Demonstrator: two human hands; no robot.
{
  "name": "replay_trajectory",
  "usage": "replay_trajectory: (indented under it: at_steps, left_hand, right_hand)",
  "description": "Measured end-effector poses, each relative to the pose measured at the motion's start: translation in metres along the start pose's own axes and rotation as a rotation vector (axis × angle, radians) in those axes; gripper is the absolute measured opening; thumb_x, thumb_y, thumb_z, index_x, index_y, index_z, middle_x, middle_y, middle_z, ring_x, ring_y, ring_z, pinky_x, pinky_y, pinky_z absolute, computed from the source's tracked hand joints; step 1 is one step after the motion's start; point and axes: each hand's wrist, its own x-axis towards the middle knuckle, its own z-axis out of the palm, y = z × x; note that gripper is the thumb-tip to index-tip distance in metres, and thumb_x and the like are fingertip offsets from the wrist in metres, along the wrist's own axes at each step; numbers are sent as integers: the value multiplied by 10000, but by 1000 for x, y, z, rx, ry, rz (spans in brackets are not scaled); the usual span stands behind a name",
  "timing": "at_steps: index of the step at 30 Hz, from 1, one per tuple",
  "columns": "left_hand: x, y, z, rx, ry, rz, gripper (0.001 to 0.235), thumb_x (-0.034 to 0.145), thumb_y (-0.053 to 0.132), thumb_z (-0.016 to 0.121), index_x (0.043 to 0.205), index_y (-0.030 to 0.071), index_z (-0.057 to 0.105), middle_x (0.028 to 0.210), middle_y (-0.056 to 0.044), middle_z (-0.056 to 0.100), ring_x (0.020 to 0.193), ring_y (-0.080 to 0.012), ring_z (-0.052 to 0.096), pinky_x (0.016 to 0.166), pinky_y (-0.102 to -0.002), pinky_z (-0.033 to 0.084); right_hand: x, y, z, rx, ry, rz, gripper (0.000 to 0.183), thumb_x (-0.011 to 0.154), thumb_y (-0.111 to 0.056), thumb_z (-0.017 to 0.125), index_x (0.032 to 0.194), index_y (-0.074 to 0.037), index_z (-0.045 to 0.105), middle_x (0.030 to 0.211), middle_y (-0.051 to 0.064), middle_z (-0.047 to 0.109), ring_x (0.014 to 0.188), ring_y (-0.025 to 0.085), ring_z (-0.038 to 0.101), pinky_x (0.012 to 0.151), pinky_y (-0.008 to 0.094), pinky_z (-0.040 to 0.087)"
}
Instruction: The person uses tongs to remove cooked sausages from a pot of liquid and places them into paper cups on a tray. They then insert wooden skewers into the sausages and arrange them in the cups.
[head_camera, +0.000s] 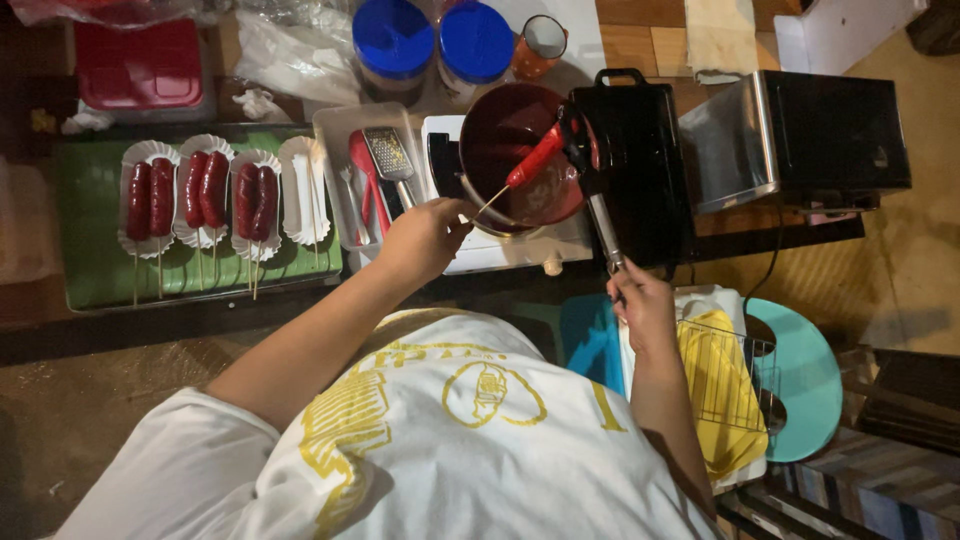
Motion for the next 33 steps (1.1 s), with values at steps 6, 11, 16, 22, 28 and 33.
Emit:
replay_trajectory:
  at_steps: [6,11,16,22,28,33]
  left_hand:
    - [2,7,-5,-137,-113,-156,209,933,147,677,1137,124,722,873,-91,743,656,-223,745,619,-366,580]
    - [6,4,-1,-147,-38,-30,224,904,87,684,1123,79,727,903,-115,742,677,-237,738,602,-365,588]
    - [8,-1,4,-144,-12,19,207,909,67,676,1107,70,735,954,-131,744,693,-253,736,610,-367,586]
    - [7,3,7,-203,-47,-52,209,917,70,657,1116,65,719,926,-127,737,673,-234,738,583,-351,604]
    - [5,4,9,-253,-63,-87,205,922,66,664,1122,58,712,848,-104,731,622,-206,726,565,-339,594]
    - [7,0,9,-303,-121,-182,219,939,108,680,1153,69,699,818,-80,724,592,-165,731,556,-323,573]
  right_hand:
    - [-5,-5,0,-28,31,20,364,979,-159,674,1320,-31,687,717,2,556,527,37,406,434,183,293]
    - [-6,-5,3,-1,28,8,373,990,-167,675,1338,-34,680,722,2,564,531,32,419,447,179,310]
    - [-4,0,-2,30,21,-6,410,964,-168,676,1354,-40,667,718,-4,562,508,33,388,428,180,278]
    - [1,15,5,15,50,10,383,983,-182,661,1345,-56,667,701,-6,557,496,44,395,417,185,294]
    - [0,18,9,203,-59,67,357,1013,-236,626,1280,-1,663,759,36,573,560,66,433,428,198,314]
    - [-3,6,7,284,-131,119,390,1011,-262,615,1318,-26,668,745,33,538,589,63,425,437,186,303]
